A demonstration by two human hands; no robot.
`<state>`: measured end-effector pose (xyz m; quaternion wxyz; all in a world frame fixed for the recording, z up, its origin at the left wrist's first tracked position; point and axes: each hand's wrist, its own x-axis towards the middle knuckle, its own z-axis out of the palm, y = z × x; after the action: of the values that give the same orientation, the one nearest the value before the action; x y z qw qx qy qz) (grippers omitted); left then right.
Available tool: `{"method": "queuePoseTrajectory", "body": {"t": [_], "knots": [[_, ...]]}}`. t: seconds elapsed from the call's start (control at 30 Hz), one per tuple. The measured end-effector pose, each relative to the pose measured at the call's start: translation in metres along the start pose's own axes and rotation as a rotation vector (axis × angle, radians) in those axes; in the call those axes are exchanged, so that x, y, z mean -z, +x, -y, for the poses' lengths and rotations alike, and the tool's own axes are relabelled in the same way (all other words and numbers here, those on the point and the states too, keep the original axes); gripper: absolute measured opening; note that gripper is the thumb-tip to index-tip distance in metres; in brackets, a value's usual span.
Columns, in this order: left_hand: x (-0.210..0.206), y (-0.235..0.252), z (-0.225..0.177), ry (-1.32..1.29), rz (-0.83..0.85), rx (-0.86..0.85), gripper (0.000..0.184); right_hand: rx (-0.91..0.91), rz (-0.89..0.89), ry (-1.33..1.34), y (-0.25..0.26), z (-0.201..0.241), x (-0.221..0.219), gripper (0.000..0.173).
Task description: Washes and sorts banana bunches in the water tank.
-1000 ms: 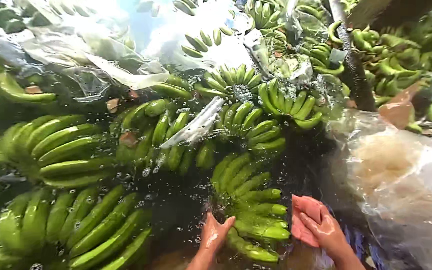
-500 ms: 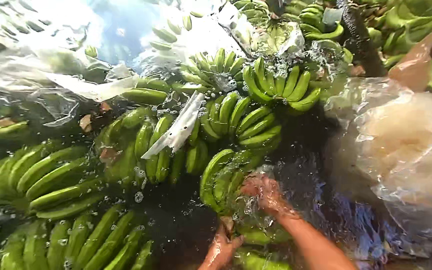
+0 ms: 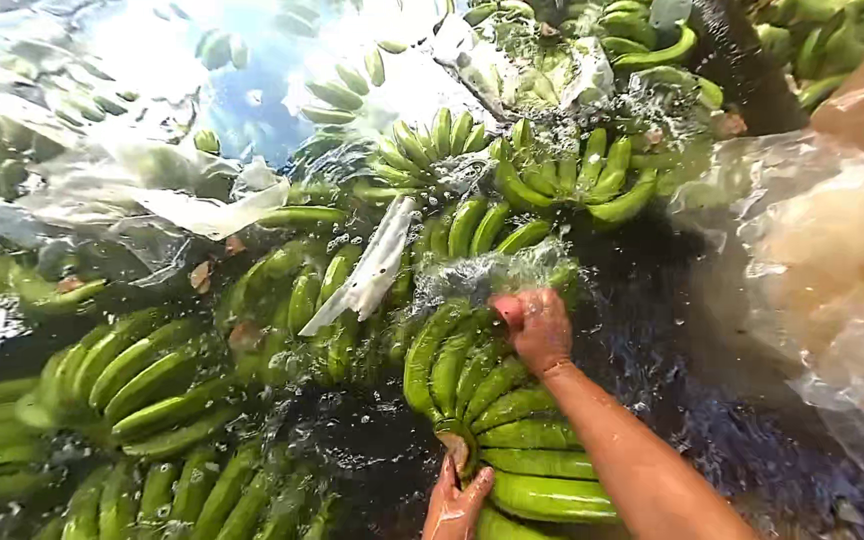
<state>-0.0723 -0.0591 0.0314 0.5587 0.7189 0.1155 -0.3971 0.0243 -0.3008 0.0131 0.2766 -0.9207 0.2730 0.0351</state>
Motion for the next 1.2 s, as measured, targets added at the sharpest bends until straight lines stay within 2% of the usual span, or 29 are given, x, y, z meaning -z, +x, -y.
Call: {"method": "queuePoseTrajectory", "body": {"t": [0.07, 0.17, 0.23, 0.27, 0.3, 0.37, 0.47, 0.53, 0.6, 0.67, 0.73, 0.77, 0.83, 0.9, 0.93, 1.0, 1.07, 1.13, 1.2], "knots": [[-0.001, 0.004, -0.003, 0.025, -0.017, -0.017, 0.07, -0.016, 0.056, 0.121, -0.025, 0.022, -0.01, 0.047], [-0.002, 0.007, -0.005, 0.073, -0.088, -0.064, 0.059, 0.144, 0.323, 0.261, -0.084, 0.049, -0.018, 0.049], [-0.002, 0.003, -0.005, 0.079, -0.139, -0.067, 0.062, 0.246, 0.399, 0.141, -0.087, 0.033, -0.009, 0.049], [-0.002, 0.001, -0.005, 0.068, -0.164, -0.062, 0.069, 0.267, 0.338, 0.031, -0.079, 0.016, -0.003, 0.046], [-0.001, -0.001, -0.005, 0.062, -0.183, -0.062, 0.074, 0.244, 0.239, -0.067, -0.068, -0.003, 0.003, 0.043], [-0.005, -0.001, -0.006, 0.043, -0.238, -0.059, 0.079, 0.043, 0.18, -0.133, -0.049, -0.02, 0.018, 0.049], [-0.016, 0.004, 0.004, -0.015, -0.273, -0.076, 0.083, -0.155, 0.19, -0.037, -0.062, 0.0, 0.006, 0.055], [-0.016, 0.003, 0.019, 0.028, -0.177, -0.084, 0.08, -0.101, 0.353, 0.041, -0.097, 0.022, -0.01, 0.054], [-0.004, -0.004, 0.033, 0.11, -0.027, -0.025, 0.066, 0.036, 0.551, 0.06, -0.124, 0.03, -0.01, 0.053], [0.017, -0.01, 0.042, 0.103, 0.065, 0.143, 0.075, 0.212, 0.627, -0.03, -0.124, 0.009, 0.004, 0.05], [0.031, -0.011, 0.045, -0.124, -0.053, 0.135, 0.079, 0.347, 0.424, -0.152, -0.103, -0.033, 0.024, 0.03], [0.037, -0.005, 0.043, -0.233, -0.141, 0.092, 0.081, 0.336, 0.291, -0.217, -0.089, -0.052, 0.035, 0.027], [0.054, 0.02, 0.044, -0.327, -0.232, -0.036, 0.09, 0.079, 0.181, -0.287, -0.064, -0.071, 0.056, 0.043], [0.069, 0.045, 0.032, -0.325, -0.208, -0.156, 0.088, -0.281, 0.126, -0.246, -0.044, -0.073, 0.061, 0.062], [0.071, 0.056, 0.02, -0.315, -0.198, -0.206, 0.084, -0.408, 0.066, -0.198, -0.037, -0.072, 0.059, 0.065], [0.067, 0.068, -0.003, -0.285, -0.22, -0.257, 0.065, -0.526, -0.048, -0.092, -0.033, -0.065, 0.053, 0.06], [0.056, 0.072, -0.017, -0.204, -0.304, -0.281, 0.048, -0.505, -0.1, -0.026, -0.036, -0.053, 0.05, 0.057], [0.048, 0.069, -0.018, -0.131, -0.4, -0.29, 0.041, -0.383, -0.087, -0.054, -0.046, -0.044, 0.047, 0.055], [0.045, 0.063, -0.017, -0.122, -0.422, -0.277, 0.039, -0.224, -0.045, -0.087, -0.067, -0.036, 0.039, 0.054]]}}
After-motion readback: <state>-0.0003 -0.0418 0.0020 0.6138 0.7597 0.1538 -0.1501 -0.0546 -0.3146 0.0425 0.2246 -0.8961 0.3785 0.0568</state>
